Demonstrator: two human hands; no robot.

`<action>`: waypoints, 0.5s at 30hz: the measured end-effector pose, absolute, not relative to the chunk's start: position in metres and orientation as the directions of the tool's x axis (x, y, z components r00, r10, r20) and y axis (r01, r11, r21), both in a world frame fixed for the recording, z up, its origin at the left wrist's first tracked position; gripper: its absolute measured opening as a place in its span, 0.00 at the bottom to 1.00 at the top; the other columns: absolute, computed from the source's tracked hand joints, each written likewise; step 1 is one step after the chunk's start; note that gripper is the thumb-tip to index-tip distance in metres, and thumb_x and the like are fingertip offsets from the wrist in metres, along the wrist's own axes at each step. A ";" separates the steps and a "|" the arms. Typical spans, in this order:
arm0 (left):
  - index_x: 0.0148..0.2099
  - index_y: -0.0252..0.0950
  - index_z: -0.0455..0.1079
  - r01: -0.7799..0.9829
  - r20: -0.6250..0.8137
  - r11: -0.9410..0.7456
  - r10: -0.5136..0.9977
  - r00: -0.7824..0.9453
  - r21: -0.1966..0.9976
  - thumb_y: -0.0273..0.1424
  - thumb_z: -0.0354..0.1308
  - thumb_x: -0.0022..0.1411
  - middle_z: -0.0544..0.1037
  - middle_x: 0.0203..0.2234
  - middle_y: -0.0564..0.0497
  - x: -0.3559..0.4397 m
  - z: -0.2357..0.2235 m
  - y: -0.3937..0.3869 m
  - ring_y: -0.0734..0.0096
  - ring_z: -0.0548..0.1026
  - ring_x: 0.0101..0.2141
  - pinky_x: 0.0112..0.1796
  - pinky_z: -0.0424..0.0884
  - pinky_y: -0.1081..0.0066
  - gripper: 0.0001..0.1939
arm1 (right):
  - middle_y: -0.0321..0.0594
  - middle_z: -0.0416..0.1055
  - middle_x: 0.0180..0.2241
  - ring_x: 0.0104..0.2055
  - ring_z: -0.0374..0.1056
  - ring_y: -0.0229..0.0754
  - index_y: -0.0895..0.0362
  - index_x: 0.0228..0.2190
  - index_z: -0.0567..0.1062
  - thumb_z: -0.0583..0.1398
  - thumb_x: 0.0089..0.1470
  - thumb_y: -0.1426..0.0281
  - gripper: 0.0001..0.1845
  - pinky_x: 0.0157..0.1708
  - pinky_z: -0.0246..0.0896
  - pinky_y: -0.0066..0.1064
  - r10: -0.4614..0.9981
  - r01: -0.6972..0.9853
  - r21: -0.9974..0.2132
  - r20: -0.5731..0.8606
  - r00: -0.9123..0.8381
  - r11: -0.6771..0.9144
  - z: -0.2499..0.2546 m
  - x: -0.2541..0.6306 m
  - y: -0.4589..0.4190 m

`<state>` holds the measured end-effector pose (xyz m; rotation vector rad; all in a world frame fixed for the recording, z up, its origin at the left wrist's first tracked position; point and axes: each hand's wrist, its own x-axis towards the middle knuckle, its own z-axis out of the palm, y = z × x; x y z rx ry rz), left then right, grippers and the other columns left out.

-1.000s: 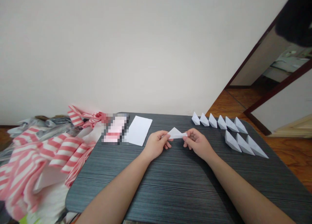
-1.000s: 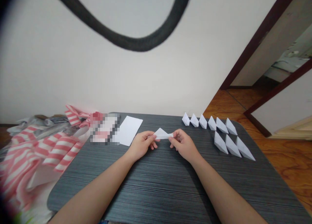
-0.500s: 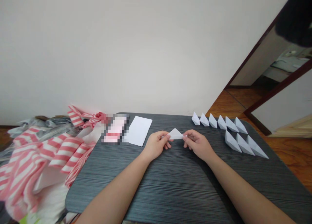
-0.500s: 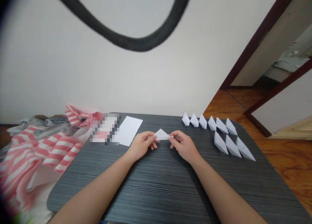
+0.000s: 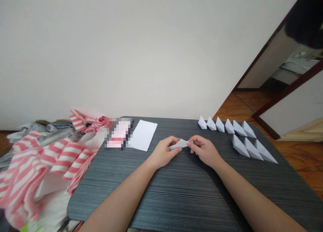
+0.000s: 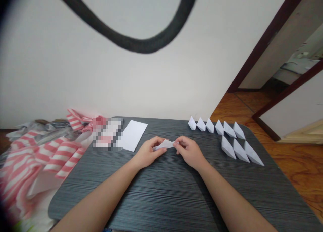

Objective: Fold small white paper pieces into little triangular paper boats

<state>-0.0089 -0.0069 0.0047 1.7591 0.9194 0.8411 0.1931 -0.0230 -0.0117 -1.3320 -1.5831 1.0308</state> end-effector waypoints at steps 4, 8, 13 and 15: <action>0.43 0.36 0.71 0.272 0.203 -0.387 0.828 0.522 0.881 0.29 0.53 0.58 0.75 0.39 0.48 -0.009 0.007 -0.006 0.66 0.70 0.41 0.44 0.63 0.69 0.11 | 0.34 0.66 0.20 0.21 0.63 0.36 0.56 0.29 0.70 0.58 0.53 0.62 0.09 0.23 0.57 0.28 0.988 0.335 -0.933 0.097 -0.122 0.133 -0.013 0.194 -0.023; 0.40 0.36 0.73 0.314 0.190 -0.413 0.812 0.552 0.855 0.31 0.53 0.58 0.76 0.35 0.48 -0.009 0.005 -0.005 0.67 0.71 0.36 0.39 0.64 0.70 0.10 | 0.37 0.69 0.26 0.23 0.65 0.37 0.56 0.28 0.71 0.58 0.53 0.62 0.10 0.24 0.60 0.29 0.979 0.339 -0.924 0.128 -0.160 0.176 -0.012 0.193 -0.024; 0.37 0.36 0.73 0.369 0.129 -0.360 0.842 0.524 0.857 0.34 0.51 0.59 0.75 0.29 0.51 -0.010 0.003 -0.006 0.70 0.70 0.30 0.31 0.63 0.74 0.11 | 0.39 0.70 0.29 0.23 0.65 0.36 0.56 0.29 0.73 0.56 0.55 0.64 0.10 0.25 0.60 0.29 0.960 0.371 -0.898 0.158 -0.231 0.237 -0.007 0.192 -0.024; 0.37 0.36 0.73 0.360 0.135 -0.361 0.843 0.522 0.860 0.33 0.50 0.60 0.76 0.29 0.51 -0.010 0.003 -0.006 0.71 0.70 0.30 0.31 0.63 0.75 0.11 | 0.38 0.69 0.25 0.23 0.65 0.37 0.55 0.31 0.74 0.54 0.56 0.65 0.10 0.26 0.60 0.29 0.961 0.384 -0.892 0.156 -0.230 0.237 -0.007 0.192 -0.024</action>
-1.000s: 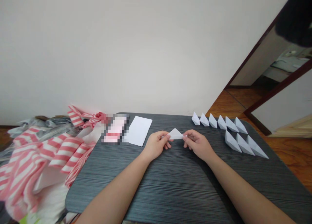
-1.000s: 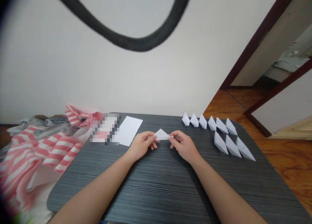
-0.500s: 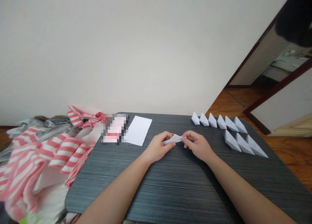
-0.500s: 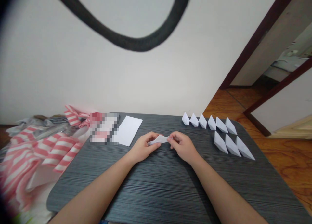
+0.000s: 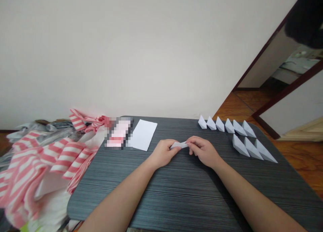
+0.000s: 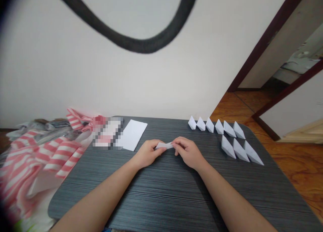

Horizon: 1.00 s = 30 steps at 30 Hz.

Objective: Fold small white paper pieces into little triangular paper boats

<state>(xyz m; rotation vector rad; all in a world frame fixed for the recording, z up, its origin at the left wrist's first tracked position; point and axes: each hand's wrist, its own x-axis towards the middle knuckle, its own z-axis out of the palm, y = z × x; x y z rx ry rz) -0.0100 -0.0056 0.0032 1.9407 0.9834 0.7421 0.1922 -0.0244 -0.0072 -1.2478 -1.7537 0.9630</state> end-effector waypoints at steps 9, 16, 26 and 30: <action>0.35 0.35 0.73 0.332 0.164 -0.399 0.814 0.557 0.855 0.33 0.49 0.61 0.76 0.29 0.51 -0.010 0.000 -0.003 0.72 0.71 0.30 0.33 0.63 0.74 0.12 | 0.40 0.72 0.33 0.21 0.67 0.37 0.54 0.32 0.71 0.57 0.54 0.64 0.07 0.24 0.64 0.32 0.974 0.346 -0.911 0.193 -0.118 0.222 -0.017 0.190 -0.024; 0.31 0.34 0.72 0.309 0.193 -0.388 0.837 0.511 0.868 0.34 0.47 0.62 0.75 0.29 0.51 -0.010 0.004 -0.004 0.72 0.71 0.31 0.33 0.63 0.75 0.15 | 0.43 0.70 0.42 0.24 0.67 0.37 0.51 0.36 0.78 0.57 0.54 0.66 0.10 0.27 0.67 0.34 0.936 0.435 -0.830 0.293 -0.193 0.350 -0.012 0.193 -0.024; 0.36 0.34 0.74 0.290 0.216 -0.420 0.814 0.539 0.860 0.32 0.46 0.64 0.76 0.32 0.50 -0.010 0.004 -0.004 0.73 0.72 0.34 0.38 0.64 0.75 0.15 | 0.42 0.67 0.39 0.25 0.65 0.34 0.55 0.33 0.76 0.57 0.54 0.69 0.08 0.25 0.64 0.28 0.928 0.424 -0.836 0.246 -0.281 0.349 -0.014 0.194 -0.021; 0.37 0.34 0.74 0.290 0.207 -0.423 0.803 0.559 0.858 0.32 0.46 0.64 0.76 0.32 0.49 -0.010 0.005 -0.005 0.73 0.72 0.35 0.38 0.64 0.75 0.15 | 0.40 0.67 0.34 0.26 0.65 0.35 0.56 0.27 0.75 0.55 0.55 0.71 0.09 0.25 0.62 0.27 0.920 0.468 -0.800 0.262 -0.293 0.377 -0.009 0.191 -0.021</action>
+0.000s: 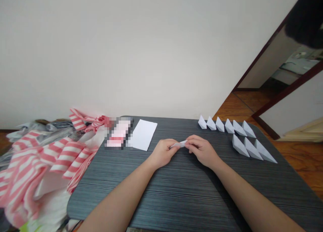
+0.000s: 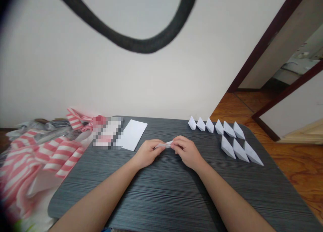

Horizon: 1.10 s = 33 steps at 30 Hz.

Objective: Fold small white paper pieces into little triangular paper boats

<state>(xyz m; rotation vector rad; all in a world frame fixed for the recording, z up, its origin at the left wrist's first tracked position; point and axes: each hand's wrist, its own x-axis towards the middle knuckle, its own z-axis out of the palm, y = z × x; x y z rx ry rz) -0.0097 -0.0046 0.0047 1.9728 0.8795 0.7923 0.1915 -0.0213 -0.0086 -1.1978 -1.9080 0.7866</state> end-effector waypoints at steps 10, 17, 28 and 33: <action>0.43 0.35 0.73 0.364 0.050 -0.285 0.842 0.537 0.887 0.36 0.50 0.60 0.76 0.27 0.51 -0.009 0.004 -0.007 0.74 0.70 0.27 0.29 0.63 0.76 0.15 | 0.40 0.68 0.31 0.32 0.66 0.38 0.57 0.23 0.72 0.55 0.56 0.74 0.11 0.34 0.62 0.30 0.893 0.512 -0.741 0.281 -0.351 0.434 -0.003 0.188 -0.022; 0.48 0.36 0.70 0.311 0.000 -0.177 0.869 0.496 0.934 0.36 0.50 0.60 0.73 0.20 0.53 -0.009 0.001 -0.007 0.74 0.71 0.22 0.28 0.66 0.74 0.16 | 0.36 0.66 0.30 0.22 0.64 0.33 0.55 0.40 0.68 0.55 0.56 0.68 0.09 0.24 0.61 0.27 0.959 0.384 -0.894 0.144 -0.245 0.232 -0.020 0.187 -0.023; 0.48 0.34 0.68 0.204 -0.050 -0.055 0.878 0.476 0.977 0.36 0.53 0.58 0.74 0.20 0.52 -0.009 -0.002 -0.005 0.75 0.71 0.22 0.26 0.66 0.76 0.17 | 0.32 0.65 0.18 0.18 0.62 0.33 0.58 0.25 0.69 0.53 0.57 0.66 0.12 0.22 0.55 0.25 0.964 0.502 -0.844 0.062 -0.261 0.190 -0.006 0.187 -0.025; 0.49 0.33 0.66 0.176 -0.115 0.030 0.859 0.498 0.984 0.37 0.56 0.56 0.76 0.25 0.48 -0.010 -0.003 -0.002 0.72 0.74 0.24 0.26 0.67 0.75 0.20 | 0.32 0.66 0.18 0.19 0.62 0.33 0.58 0.24 0.70 0.53 0.57 0.67 0.12 0.22 0.55 0.25 0.954 0.508 -0.833 0.074 -0.291 0.219 0.000 0.187 -0.028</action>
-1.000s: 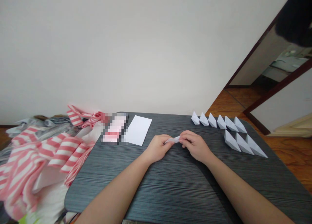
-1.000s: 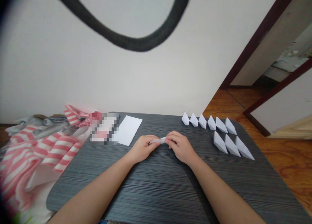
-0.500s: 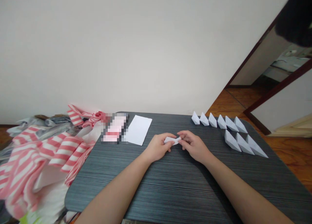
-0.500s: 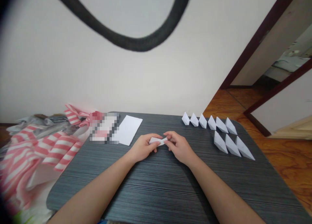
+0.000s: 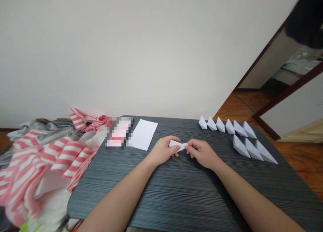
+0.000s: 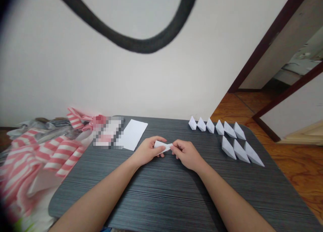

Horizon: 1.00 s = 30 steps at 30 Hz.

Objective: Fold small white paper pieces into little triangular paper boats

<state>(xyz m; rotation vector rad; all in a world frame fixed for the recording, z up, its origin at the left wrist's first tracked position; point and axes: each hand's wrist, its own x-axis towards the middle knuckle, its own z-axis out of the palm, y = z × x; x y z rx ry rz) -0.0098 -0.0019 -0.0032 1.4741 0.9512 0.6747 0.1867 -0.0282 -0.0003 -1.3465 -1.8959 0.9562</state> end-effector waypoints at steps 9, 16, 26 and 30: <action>0.35 0.30 0.73 0.183 -0.079 -0.028 0.831 0.551 0.983 0.38 0.52 0.58 0.78 0.28 0.45 -0.012 0.004 -0.003 0.72 0.74 0.26 0.28 0.67 0.74 0.16 | 0.37 0.70 0.24 0.23 0.66 0.35 0.57 0.30 0.75 0.55 0.56 0.68 0.10 0.26 0.59 0.27 0.930 0.471 -0.819 0.189 -0.315 0.327 -0.005 0.185 -0.027; 0.36 0.29 0.72 0.122 -0.093 0.030 0.827 0.555 0.992 0.37 0.53 0.57 0.78 0.31 0.44 -0.012 0.003 -0.002 0.73 0.74 0.26 0.28 0.68 0.74 0.15 | 0.39 0.72 0.29 0.26 0.68 0.36 0.56 0.34 0.76 0.55 0.56 0.70 0.09 0.29 0.63 0.29 0.898 0.386 -0.830 0.276 -0.342 0.402 -0.003 0.187 -0.027; 0.36 0.30 0.72 0.124 -0.098 0.033 0.819 0.566 0.992 0.38 0.53 0.57 0.78 0.30 0.44 -0.013 0.002 0.000 0.72 0.74 0.26 0.29 0.68 0.74 0.15 | 0.38 0.72 0.28 0.23 0.68 0.35 0.56 0.33 0.76 0.55 0.56 0.70 0.09 0.27 0.64 0.28 0.896 0.353 -0.844 0.288 -0.338 0.404 -0.006 0.188 -0.026; 0.36 0.30 0.72 0.135 -0.110 0.040 0.817 0.565 0.990 0.38 0.53 0.57 0.78 0.30 0.44 -0.012 0.004 -0.001 0.72 0.74 0.26 0.29 0.68 0.74 0.15 | 0.39 0.71 0.29 0.23 0.67 0.35 0.56 0.32 0.76 0.55 0.56 0.70 0.09 0.26 0.64 0.28 0.894 0.344 -0.848 0.286 -0.344 0.404 -0.005 0.188 -0.026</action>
